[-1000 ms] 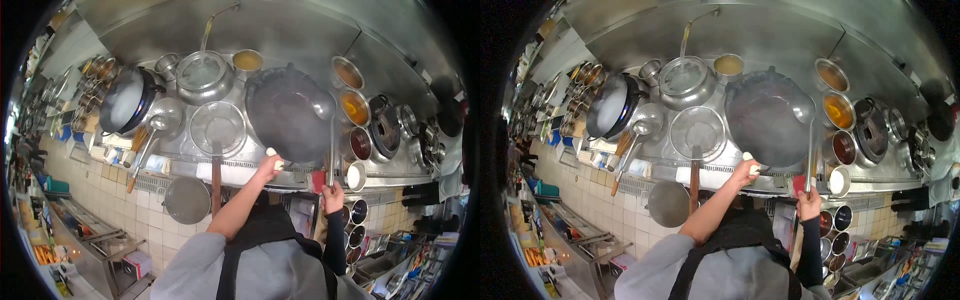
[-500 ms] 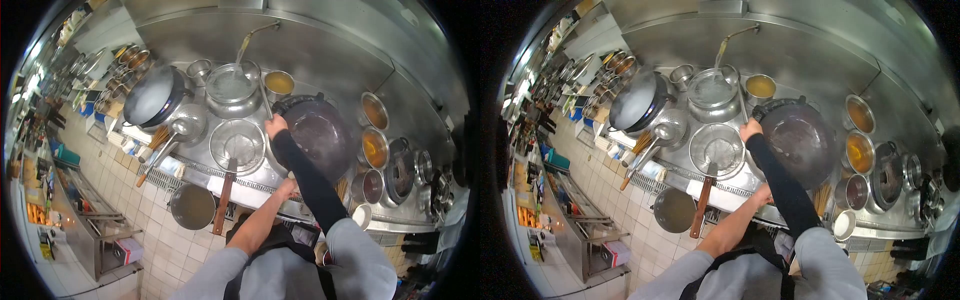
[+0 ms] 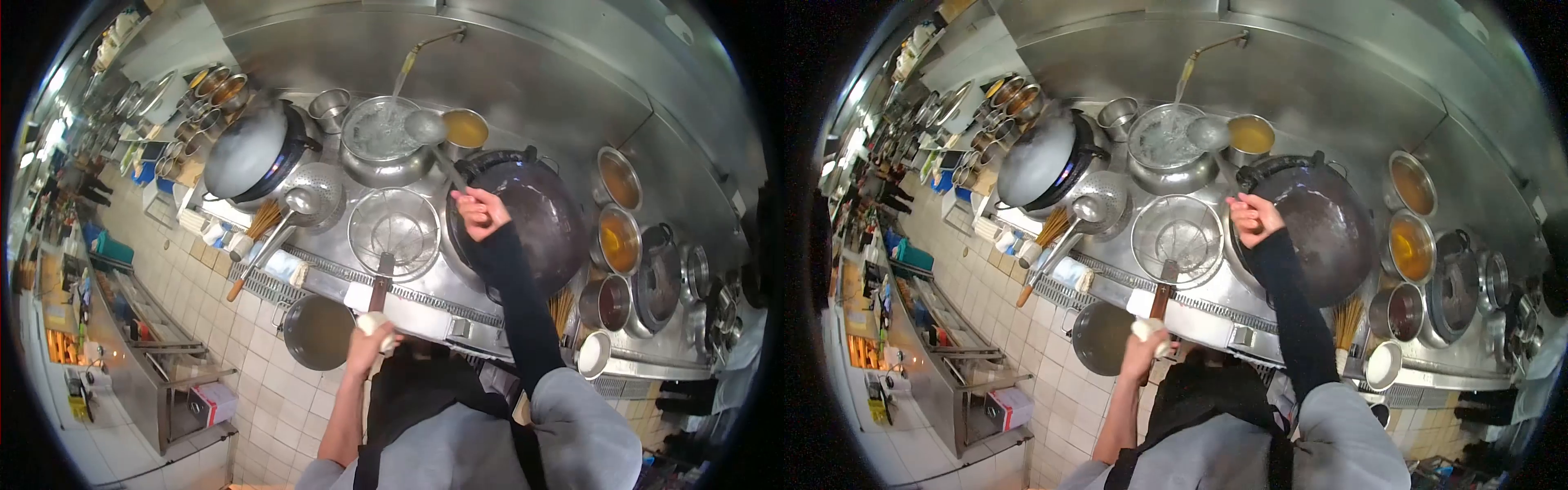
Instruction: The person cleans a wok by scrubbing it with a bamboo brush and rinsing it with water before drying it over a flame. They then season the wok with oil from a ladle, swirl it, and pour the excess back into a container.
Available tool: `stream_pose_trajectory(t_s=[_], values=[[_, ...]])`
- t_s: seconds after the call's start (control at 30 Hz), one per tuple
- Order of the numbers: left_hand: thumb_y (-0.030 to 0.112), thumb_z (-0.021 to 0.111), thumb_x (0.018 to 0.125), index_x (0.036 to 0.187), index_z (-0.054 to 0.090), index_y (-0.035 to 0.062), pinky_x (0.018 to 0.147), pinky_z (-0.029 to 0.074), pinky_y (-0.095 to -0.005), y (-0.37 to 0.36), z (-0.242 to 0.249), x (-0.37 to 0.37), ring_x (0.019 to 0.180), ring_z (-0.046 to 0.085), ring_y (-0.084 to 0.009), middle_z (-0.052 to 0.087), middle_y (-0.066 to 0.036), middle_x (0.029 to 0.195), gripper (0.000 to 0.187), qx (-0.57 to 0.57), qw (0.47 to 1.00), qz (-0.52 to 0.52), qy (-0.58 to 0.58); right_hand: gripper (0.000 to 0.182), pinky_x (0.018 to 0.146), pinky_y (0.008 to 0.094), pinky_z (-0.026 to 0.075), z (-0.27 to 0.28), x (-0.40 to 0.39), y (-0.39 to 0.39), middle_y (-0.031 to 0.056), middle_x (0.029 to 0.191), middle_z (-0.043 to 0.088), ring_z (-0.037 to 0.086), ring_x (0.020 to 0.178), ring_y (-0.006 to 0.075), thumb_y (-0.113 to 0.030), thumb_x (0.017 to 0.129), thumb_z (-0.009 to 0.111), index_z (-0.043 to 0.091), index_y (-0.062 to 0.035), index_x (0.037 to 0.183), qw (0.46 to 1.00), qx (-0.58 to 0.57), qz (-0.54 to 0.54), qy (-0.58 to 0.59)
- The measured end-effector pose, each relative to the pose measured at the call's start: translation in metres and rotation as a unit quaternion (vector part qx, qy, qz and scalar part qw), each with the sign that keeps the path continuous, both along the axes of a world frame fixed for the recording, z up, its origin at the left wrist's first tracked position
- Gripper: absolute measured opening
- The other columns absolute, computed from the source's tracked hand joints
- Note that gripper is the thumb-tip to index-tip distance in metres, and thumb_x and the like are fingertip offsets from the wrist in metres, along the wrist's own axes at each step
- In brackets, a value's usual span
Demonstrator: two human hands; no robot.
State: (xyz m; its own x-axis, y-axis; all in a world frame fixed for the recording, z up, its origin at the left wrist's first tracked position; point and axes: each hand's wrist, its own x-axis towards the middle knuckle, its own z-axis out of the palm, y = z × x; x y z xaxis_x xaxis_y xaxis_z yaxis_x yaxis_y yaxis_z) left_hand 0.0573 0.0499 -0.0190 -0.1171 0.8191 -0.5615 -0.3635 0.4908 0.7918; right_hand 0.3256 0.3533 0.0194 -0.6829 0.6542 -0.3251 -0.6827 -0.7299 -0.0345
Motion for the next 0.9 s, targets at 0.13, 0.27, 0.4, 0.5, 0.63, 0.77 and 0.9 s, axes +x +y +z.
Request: stream_pose_trajectory(t_s=[0.13, 0.27, 0.4, 0.5, 0.63, 0.77, 0.9], values=[[0.022, 0.074, 0.093, 0.119, 0.062, -0.0033, 0.075, 0.057, -0.0338, -0.03, -0.062, -0.065, 0.093, 0.072, -0.0201, 0.071, -0.013, 0.108, 0.038, 0.044, 0.978, -0.006, 0.203, 0.029, 0.037, 0.0205, 0.031, 0.035, 0.074, -0.068, 0.0011, 0.081, 0.049, 0.042, 0.052, 0.003, -0.017, 0.106, 0.052, 0.053, 0.006, 0.123, 0.994, 0.067, 0.005, -0.087], [0.032, 0.068, 0.099, 0.125, 0.06, -0.0006, 0.081, 0.058, -0.0396, -0.036, -0.087, -0.086, 0.1, 0.07, -0.0238, 0.068, -0.013, 0.116, 0.043, -0.036, 0.998, -0.041, -0.011, 0.026, 0.037, 0.0206, 0.03, 0.073, 0.126, -0.136, -0.0021, 0.079, 0.05, 0.04, 0.049, 0.0025, -0.021, 0.105, 0.054, 0.056, 0.0018, 0.118, 0.975, 0.029, -0.035, -0.22], [0.041, 0.057, 0.104, 0.128, 0.059, 0.0041, 0.068, 0.058, -0.0356, -0.034, -0.084, -0.074, 0.087, 0.07, -0.0204, 0.07, -0.01, 0.107, 0.044, -0.052, 0.969, -0.03, -0.24, 0.018, 0.038, 0.0204, 0.032, 0.072, 0.166, -0.176, -0.0019, 0.077, 0.052, 0.042, 0.05, 0.0023, -0.017, 0.102, 0.057, 0.057, -0.0002, 0.11, 0.954, -0.06, -0.063, -0.286], [0.038, 0.06, 0.103, 0.124, 0.06, 0.0049, 0.055, 0.051, -0.0296, -0.03, -0.1, -0.08, 0.072, 0.065, -0.0142, 0.07, -0.008, 0.095, 0.039, 0.011, 0.978, -0.09, -0.186, 0.013, 0.036, 0.0238, 0.033, 0.061, 0.176, -0.209, -0.0004, 0.074, 0.052, 0.043, 0.048, 0.0056, -0.015, 0.098, 0.059, 0.056, -0.0025, 0.101, 0.898, -0.051, -0.044, -0.435], [0.024, 0.066, 0.1, 0.122, 0.064, 0.0011, 0.065, 0.052, -0.0282, -0.009, -0.036, -0.066, 0.078, 0.067, -0.0145, 0.068, -0.006, 0.096, 0.032, 0.058, 0.996, -0.072, 0.001, 0.017, 0.031, 0.0337, 0.033, 0.03, 0.167, -0.24, 0.0041, 0.07, 0.052, 0.046, 0.043, 0.0143, -0.014, 0.092, 0.063, 0.05, -0.0041, 0.091, 0.711, 0.077, -0.012, -0.699], [0.031, 0.081, 0.084, 0.118, 0.061, -0.0013, 0.079, 0.055, -0.0487, 0.019, -0.006, -0.077, 0.092, 0.068, -0.0425, 0.064, -0.026, 0.112, 0.051, 0.18, 0.811, -0.194, 0.521, 0.033, 0.071, 0.0488, 0.054, -0.007, 0.143, -0.227, 0.024, 0.082, 0.068, 0.067, 0.077, 0.0424, -0.015, 0.086, 0.065, 0.06, 0.003, 0.113, 0.339, 0.308, -0.072, -0.886], [0.03, 0.077, 0.087, 0.112, 0.057, 0.0004, 0.08, 0.054, -0.0561, 0.04, 0.015, -0.079, 0.094, 0.065, -0.0509, 0.056, -0.029, 0.111, 0.044, 0.104, 0.722, -0.256, 0.634, 0.037, 0.08, 0.0509, 0.053, -0.003, 0.086, -0.167, 0.0264, 0.088, 0.069, 0.067, 0.09, 0.0473, -0.019, 0.085, 0.066, 0.061, 0.0013, 0.115, 0.376, 0.33, -0.136, -0.855]])
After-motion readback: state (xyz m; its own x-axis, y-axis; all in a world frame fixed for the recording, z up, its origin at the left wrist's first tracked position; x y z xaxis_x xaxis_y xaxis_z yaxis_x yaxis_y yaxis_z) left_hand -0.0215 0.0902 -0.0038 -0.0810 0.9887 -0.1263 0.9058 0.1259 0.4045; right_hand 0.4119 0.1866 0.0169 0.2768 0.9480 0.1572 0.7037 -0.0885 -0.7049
